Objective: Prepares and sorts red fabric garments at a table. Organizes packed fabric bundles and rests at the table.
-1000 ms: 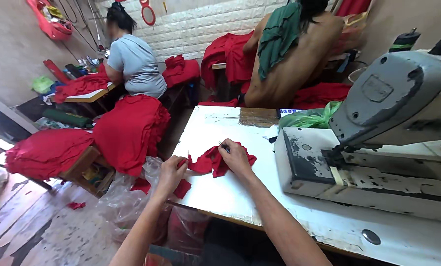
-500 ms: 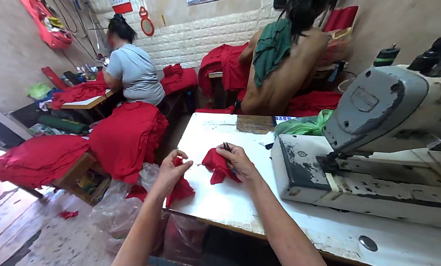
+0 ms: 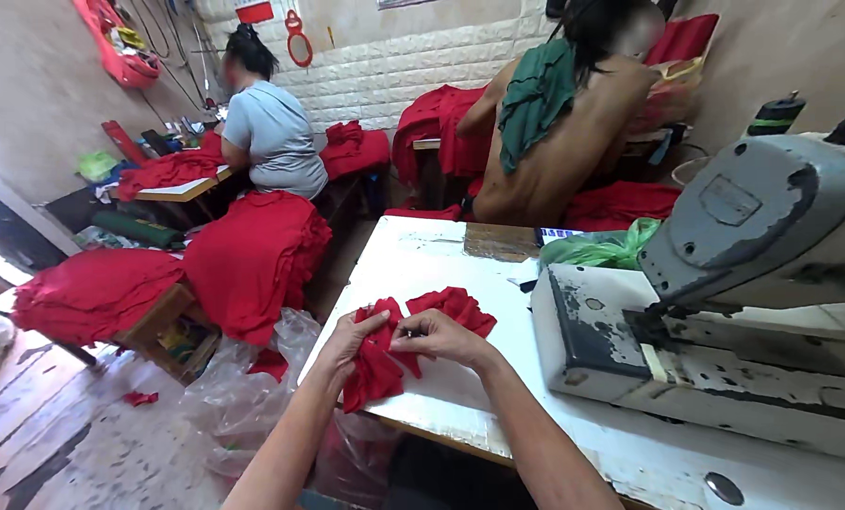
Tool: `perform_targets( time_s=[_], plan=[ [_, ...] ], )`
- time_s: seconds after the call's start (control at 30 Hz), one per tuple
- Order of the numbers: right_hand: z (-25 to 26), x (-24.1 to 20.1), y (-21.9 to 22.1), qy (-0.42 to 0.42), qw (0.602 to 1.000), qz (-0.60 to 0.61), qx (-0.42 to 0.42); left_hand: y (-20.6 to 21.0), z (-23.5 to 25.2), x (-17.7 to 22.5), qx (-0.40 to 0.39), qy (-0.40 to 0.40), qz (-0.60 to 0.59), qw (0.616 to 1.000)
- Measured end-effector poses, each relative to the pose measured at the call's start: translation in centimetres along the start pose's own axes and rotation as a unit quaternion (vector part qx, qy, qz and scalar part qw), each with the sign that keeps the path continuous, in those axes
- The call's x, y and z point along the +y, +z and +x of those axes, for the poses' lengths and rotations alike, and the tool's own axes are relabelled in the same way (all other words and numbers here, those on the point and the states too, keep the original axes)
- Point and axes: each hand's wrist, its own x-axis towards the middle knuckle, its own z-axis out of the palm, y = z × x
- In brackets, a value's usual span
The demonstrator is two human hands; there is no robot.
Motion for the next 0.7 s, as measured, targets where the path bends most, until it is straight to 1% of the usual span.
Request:
perform_targets(
  time_s=[0.1,0.17,0.23,0.33,0.4,0.47,0.53,0.7],
  plan=[
    [0.34,0.17,0.1,0.06,0.986,-0.038,0.15,-0.35,-0.21,0.09,-0.01,0.045,-0.006,0.999],
    [0.6,0.38,-0.07,0.099,0.97,-0.013,0.222,-0.5,-0.57,0.31,-0.037,0.061,-0.001,0.997],
    [0.64,0.2,-0.02,0.1,0.966,0.066,0.23,-0.41,-0.92,0.48,-0.057,0.063,0.013,0.996],
    [0.62,0.21,0.51,0.077,0.956,0.201,0.198,-0.31,-0.86,0.19,-0.078,0.065,0.034,0.994],
    [0.63,0.21,0.78,0.064,0.948,0.233,0.206,-0.26,-0.69,-0.11,-0.087,0.065,0.058,0.992],
    [0.72,0.42,0.8,0.054,0.944,0.219,0.24,-0.27,-0.71,-0.14,-0.093,0.063,0.078,0.991],
    [0.81,0.66,0.49,0.049,0.949,0.181,0.254,-0.32,-0.64,0.01,-0.092,0.06,0.088,0.99],
    [0.73,0.78,0.35,0.014,0.964,0.131,0.231,-0.11,0.0,0.27,-0.068,0.069,0.043,0.994]
  ],
)
